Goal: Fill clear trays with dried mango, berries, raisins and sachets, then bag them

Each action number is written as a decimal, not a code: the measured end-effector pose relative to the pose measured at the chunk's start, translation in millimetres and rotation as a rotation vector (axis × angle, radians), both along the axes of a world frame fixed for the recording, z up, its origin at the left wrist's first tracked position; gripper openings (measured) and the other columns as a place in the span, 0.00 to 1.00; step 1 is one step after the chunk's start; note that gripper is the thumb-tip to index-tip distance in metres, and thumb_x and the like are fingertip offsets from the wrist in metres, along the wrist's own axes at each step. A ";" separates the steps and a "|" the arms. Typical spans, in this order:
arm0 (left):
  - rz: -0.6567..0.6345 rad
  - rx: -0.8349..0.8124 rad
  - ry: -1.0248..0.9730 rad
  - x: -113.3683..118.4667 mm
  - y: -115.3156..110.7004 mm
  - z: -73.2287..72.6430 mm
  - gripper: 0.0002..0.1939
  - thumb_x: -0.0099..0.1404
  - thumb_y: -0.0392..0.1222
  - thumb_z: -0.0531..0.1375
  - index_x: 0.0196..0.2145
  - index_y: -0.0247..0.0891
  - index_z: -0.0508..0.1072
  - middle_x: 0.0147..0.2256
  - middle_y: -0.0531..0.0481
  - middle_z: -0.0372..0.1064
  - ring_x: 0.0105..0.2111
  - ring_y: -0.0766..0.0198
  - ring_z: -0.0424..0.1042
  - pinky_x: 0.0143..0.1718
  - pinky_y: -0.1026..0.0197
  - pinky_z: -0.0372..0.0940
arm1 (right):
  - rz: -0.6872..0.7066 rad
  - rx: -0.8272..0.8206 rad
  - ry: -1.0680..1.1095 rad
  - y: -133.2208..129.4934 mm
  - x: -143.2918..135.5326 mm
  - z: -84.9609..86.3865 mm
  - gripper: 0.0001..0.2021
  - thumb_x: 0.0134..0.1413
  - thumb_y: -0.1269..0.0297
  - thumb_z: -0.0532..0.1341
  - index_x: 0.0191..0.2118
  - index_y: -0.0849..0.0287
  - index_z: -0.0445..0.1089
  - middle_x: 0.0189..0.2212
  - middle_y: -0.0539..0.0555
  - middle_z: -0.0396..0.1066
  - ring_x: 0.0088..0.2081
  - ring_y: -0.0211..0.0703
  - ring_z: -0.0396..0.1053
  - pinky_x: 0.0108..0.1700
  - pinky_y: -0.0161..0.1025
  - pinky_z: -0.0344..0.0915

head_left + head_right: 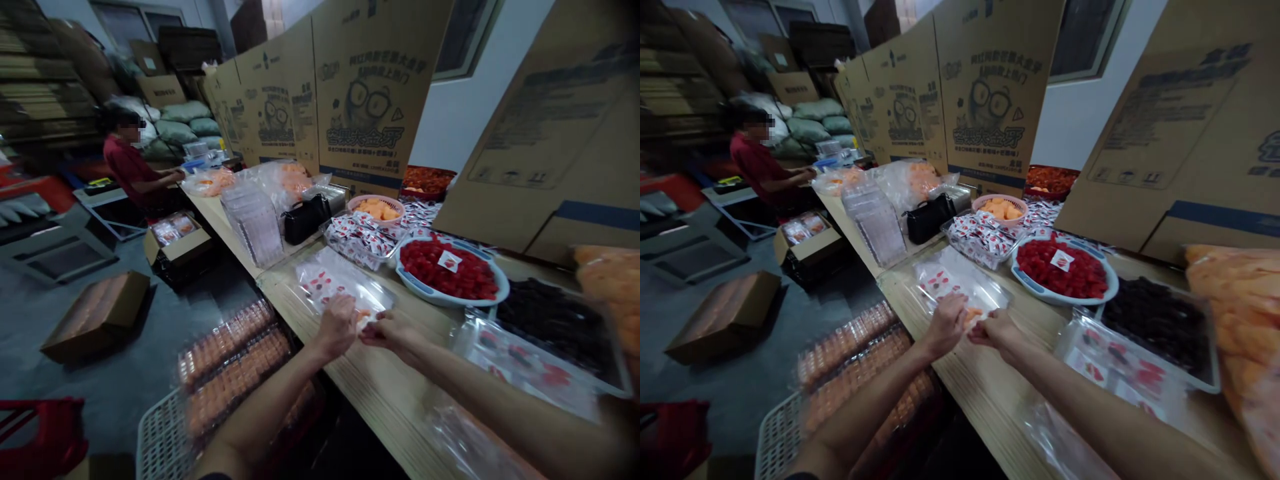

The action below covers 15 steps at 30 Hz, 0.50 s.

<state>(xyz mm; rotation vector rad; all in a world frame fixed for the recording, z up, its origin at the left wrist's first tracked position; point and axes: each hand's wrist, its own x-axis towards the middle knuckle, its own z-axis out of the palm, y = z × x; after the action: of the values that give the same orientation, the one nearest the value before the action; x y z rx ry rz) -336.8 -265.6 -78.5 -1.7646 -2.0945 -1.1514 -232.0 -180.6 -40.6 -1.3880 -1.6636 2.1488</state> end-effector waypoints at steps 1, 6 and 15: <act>-0.040 0.015 0.001 6.2 -2.0 5.6 0.09 0.62 0.31 0.50 0.36 0.36 0.69 0.38 0.42 0.73 0.43 0.57 0.71 0.49 0.51 0.67 | -0.044 -0.011 0.055 -6.9 -3.9 1.5 0.10 0.39 0.81 0.56 0.21 0.57 0.58 0.14 0.47 0.63 0.20 0.36 0.66 0.26 0.31 0.67; -0.074 0.085 -0.031 19.4 -13.8 22.0 0.10 0.65 0.34 0.49 0.37 0.35 0.69 0.38 0.41 0.74 0.41 0.58 0.73 0.44 0.54 0.70 | -0.209 -0.075 0.284 -31.2 -14.0 4.9 0.07 0.32 0.77 0.55 0.18 0.57 0.59 0.13 0.45 0.60 0.17 0.34 0.59 0.20 0.30 0.59; -0.312 0.281 0.142 40.1 -31.8 73.0 0.11 0.64 0.30 0.50 0.41 0.33 0.68 0.39 0.39 0.74 0.45 0.58 0.73 0.48 0.53 0.69 | -0.457 -0.123 0.600 -66.8 15.3 35.2 0.09 0.30 0.64 0.64 0.23 0.58 0.65 0.19 0.47 0.65 0.24 0.37 0.63 0.25 0.33 0.62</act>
<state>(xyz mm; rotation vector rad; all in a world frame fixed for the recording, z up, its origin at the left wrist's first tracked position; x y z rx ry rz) -296.7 -297.4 -5.5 -2.0088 -1.5288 -1.2785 -216.7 -247.3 -5.5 -0.8886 -0.9108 2.1138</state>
